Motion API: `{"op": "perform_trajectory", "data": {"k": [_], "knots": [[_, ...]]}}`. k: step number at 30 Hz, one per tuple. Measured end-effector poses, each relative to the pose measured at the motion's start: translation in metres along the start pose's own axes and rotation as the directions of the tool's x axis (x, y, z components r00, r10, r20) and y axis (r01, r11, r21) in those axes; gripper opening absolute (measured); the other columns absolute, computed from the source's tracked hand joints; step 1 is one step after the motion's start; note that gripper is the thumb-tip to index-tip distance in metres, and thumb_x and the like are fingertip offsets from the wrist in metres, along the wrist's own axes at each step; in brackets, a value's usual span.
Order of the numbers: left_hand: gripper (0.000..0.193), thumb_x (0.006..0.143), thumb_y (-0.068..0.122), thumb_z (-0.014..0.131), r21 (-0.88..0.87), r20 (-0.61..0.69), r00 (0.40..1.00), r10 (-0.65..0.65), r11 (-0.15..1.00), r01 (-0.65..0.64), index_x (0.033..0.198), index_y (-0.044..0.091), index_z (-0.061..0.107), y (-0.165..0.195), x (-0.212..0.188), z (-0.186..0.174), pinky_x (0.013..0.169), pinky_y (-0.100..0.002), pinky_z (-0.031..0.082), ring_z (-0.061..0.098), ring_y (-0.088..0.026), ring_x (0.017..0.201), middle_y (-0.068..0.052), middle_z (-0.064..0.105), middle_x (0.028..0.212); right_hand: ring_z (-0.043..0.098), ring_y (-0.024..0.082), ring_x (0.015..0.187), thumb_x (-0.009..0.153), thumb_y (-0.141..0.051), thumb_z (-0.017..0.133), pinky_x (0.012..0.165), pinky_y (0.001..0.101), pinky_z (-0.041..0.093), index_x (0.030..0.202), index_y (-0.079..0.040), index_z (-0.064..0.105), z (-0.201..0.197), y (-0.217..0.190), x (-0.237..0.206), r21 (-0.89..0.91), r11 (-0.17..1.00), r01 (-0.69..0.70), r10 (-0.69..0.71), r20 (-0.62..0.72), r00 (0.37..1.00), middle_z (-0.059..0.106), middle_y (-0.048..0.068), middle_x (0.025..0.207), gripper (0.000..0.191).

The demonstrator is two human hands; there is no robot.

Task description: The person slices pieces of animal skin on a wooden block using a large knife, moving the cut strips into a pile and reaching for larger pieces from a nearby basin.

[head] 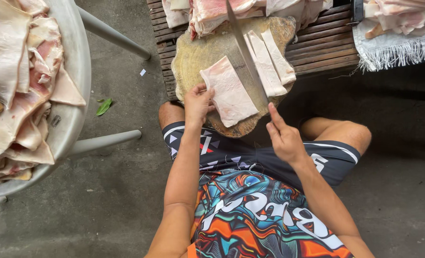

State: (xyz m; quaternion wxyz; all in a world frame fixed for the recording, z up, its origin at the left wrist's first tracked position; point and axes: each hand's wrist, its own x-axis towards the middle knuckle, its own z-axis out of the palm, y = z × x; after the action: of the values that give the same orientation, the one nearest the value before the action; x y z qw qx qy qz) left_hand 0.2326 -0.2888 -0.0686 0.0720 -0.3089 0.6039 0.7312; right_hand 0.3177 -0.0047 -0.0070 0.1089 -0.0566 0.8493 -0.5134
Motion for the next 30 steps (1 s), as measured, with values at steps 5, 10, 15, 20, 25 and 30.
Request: {"op": "perform_trajectory", "data": {"k": [5, 10, 15, 20, 25, 30], "knots": [[0.019, 0.087, 0.008, 0.076, 0.098, -0.054, 0.998, -0.013, 0.995, 0.019, 0.1, -0.004, 0.068, 0.005, -0.008, -0.006, 0.049, -0.024, 0.056, 0.067, -0.011, 0.059, -0.006, 0.071, 0.081, 0.063, 0.026, 0.067, 0.103, -0.016, 0.06, 0.068, 0.0366, 0.054, 0.159, -0.021, 0.043, 0.032, -0.013, -0.018, -0.119, 0.977, 0.176, -0.178, -0.009, 0.984, 0.067, 0.014, 0.081, 0.058], [0.018, 0.086, 0.006, 0.076, 0.056, -0.028, 1.0, 0.014, 0.998, -0.012, 0.098, -0.005, 0.068, -0.003, 0.003, -0.01, 0.051, -0.026, 0.056, 0.064, -0.013, 0.059, -0.008, 0.069, 0.079, 0.066, 0.022, 0.074, 0.105, -0.016, 0.057, 0.066, 0.0328, 0.053, 0.163, -0.025, 0.038, 0.049, 0.003, -0.015, 0.065, 0.995, 0.076, -0.078, 0.033, 0.996, 0.065, 0.012, 0.088, 0.062], [0.036, 0.087, 0.004, 0.073, 0.312, 0.145, 0.933, 0.33, 0.88, -0.359, 0.121, -0.006, 0.065, -0.029, 0.011, 0.025, 0.08, -0.025, 0.057, 0.072, -0.014, 0.091, -0.007, 0.074, 0.104, 0.047, 0.005, 0.047, 0.103, -0.016, 0.053, 0.045, 0.024, 0.045, 0.161, -0.031, 0.032, 0.032, 0.01, -0.011, 0.351, 0.887, -0.301, 0.281, 0.108, 0.954, 0.05, 0.0, 0.06, 0.064], [0.062, 0.089, 0.002, 0.07, -0.057, 0.507, 0.827, 0.241, 0.967, -0.247, 0.149, 0.0, 0.052, -0.019, 0.014, 0.029, 0.077, -0.026, 0.053, 0.063, -0.012, 0.095, -0.006, 0.066, 0.119, 0.046, 0.006, 0.049, 0.103, -0.016, 0.051, 0.045, 0.0244, 0.046, 0.162, -0.03, 0.033, 0.005, 0.012, 0.005, 0.412, 0.845, -0.343, 0.301, 0.165, 0.939, 0.047, -0.003, 0.063, 0.063], [0.057, 0.082, 0.008, 0.073, 0.347, 0.499, 0.861, -0.095, 0.933, -0.099, 0.138, 0.004, 0.06, 0.042, 0.014, -0.021, 0.075, -0.024, 0.06, 0.073, -0.013, 0.086, -0.006, 0.077, 0.103, 0.05, 0.01, 0.051, 0.104, -0.017, 0.053, 0.052, 0.0282, 0.048, 0.161, -0.028, 0.036, -0.005, 0.011, -0.003, 0.263, 0.904, -0.336, 0.307, 0.146, 0.94, 0.053, 0.003, 0.065, 0.061], [0.046, 0.078, 0.015, 0.084, 0.76, 0.273, 0.962, -0.03, 0.62, -0.196, 0.121, 0.004, 0.072, 0.065, 0.014, -0.021, 0.068, -0.032, 0.054, 0.07, -0.018, 0.079, -0.011, 0.074, 0.094, 0.074, 0.03, 0.091, 0.107, -0.018, 0.058, 0.081, 0.0363, 0.058, 0.16, -0.024, 0.044, 0.009, 0.002, -0.015, -0.096, 0.949, 0.3, -0.308, -0.076, 0.948, 0.073, 0.02, 0.111, 0.055]]}}
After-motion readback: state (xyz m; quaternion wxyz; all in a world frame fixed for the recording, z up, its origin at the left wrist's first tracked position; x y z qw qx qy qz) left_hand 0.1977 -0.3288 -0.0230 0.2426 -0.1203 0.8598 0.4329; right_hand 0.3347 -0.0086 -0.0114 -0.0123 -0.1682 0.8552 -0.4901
